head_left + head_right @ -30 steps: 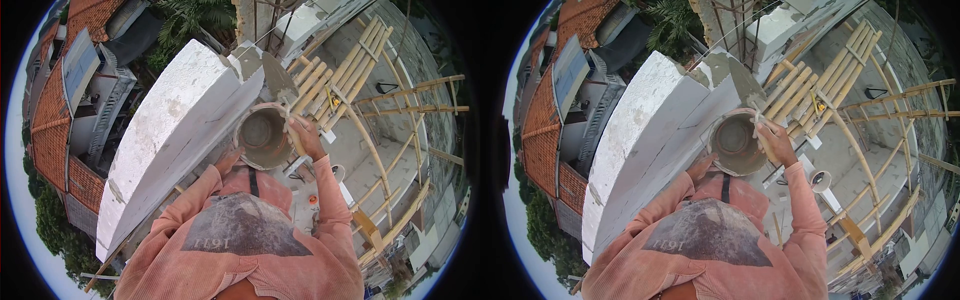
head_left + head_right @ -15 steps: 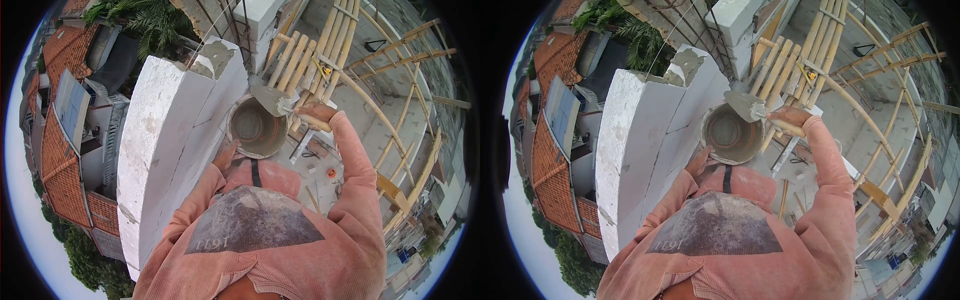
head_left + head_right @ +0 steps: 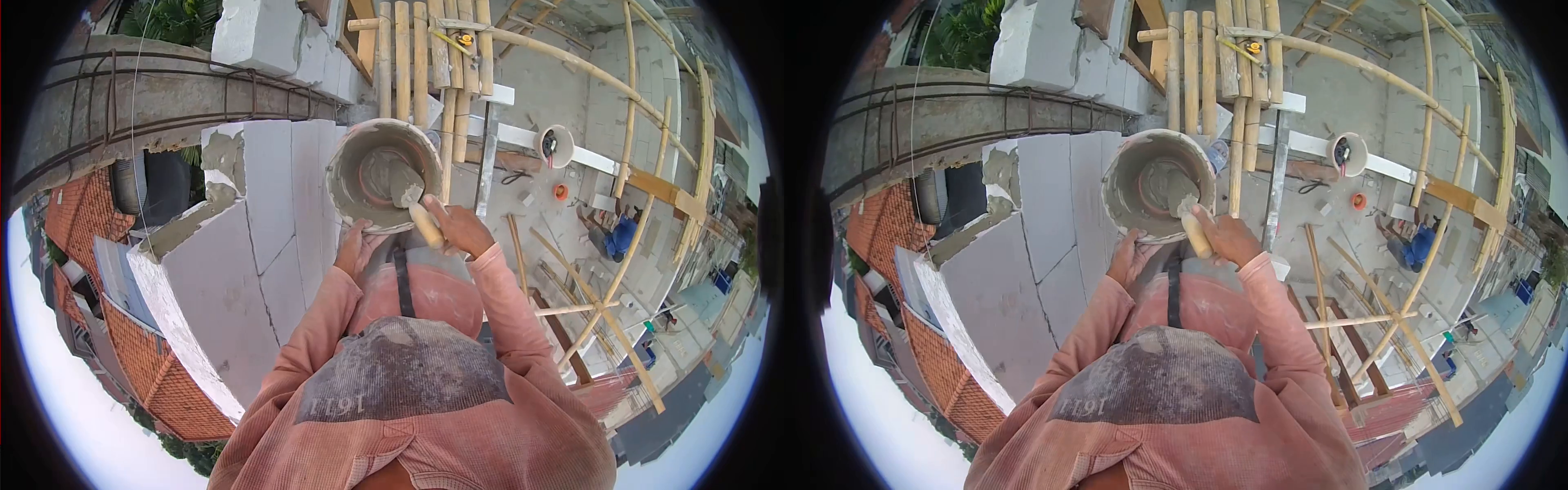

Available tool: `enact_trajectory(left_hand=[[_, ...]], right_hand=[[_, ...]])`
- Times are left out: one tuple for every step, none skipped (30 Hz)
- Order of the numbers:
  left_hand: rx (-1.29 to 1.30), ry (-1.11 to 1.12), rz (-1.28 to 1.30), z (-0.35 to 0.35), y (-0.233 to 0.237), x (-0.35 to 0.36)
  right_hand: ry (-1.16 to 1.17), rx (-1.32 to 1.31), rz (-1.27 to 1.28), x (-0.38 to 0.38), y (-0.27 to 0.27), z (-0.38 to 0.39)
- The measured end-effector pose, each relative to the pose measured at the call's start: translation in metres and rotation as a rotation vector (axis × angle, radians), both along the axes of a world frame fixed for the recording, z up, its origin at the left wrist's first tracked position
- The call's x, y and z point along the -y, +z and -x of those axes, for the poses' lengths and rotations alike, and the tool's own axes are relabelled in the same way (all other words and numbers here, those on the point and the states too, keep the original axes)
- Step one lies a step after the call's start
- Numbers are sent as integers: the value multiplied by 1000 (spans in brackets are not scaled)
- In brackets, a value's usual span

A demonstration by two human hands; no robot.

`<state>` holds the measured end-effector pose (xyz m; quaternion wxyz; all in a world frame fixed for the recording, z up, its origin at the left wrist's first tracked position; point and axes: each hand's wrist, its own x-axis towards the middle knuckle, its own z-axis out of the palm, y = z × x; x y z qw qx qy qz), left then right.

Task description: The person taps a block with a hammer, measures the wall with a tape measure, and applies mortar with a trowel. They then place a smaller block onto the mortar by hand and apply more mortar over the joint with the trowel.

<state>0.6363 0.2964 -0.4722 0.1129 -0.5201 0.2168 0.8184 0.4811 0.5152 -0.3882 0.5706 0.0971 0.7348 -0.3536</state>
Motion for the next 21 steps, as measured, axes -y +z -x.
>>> enact_trajectory(left_hand=[[14,8,-6,9,-6,1],[36,22,1,21,-16,2],[62,38,9,31,-27,5],[90,58,16,41,-39,8],[94,60,4,48,-51,10],[100,62,-7,61,-68,15],[108,66,-17,72,-87,19],[113,85,-24,82,-100,22],[113,105,-31,95,-116,26],[119,127,-38,103,-128,28],[98,131,-34,111,-135,29],[74,137,-28,120,-137,29],[41,143,-22,132,-140,32],[68,154,-1,142,-141,35],[38,140,2,145,-147,38],[9,126,4,148,-155,43],[-19,105,3,152,-163,47],[-17,90,-6,155,-172,51],[-12,81,-22,151,-178,50],[-20,77,-31,154,-181,52],[-40,82,-33,159,-183,55]], right_hand=[[-4,-110,-101,-6,7,1],[-91,-131,-144,-17,14,2],[-140,-237,-182,-32,5,-6],[-184,-342,-222,-50,-12,-18],[-222,-442,-265,-68,-29,-40],[-234,-397,-308,-85,-51,-66],[-244,-348,-350,-99,-71,-95],[-219,-216,-371,-108,-76,-119],[-193,-87,-388,-116,-82,-142],[-103,-104,-310,-135,-109,-192],[-19,-126,-230,-155,-136,-242],[-14,-112,-181,-168,-144,-278],[-23,-92,-140,-176,-147,-307],[-97,4,-179,-176,-137,-320],[-170,95,-232,-173,-120,-322],[-238,166,-278,-168,-106,-322],[-291,206,-307,-165,-99,-323],[-333,232,-329,-163,-94,-327],[-372,257,-349,-162,-89,-333],[-402,268,-358,-161,-90,-338],[-418,280,-367,-163,-93,-345]])
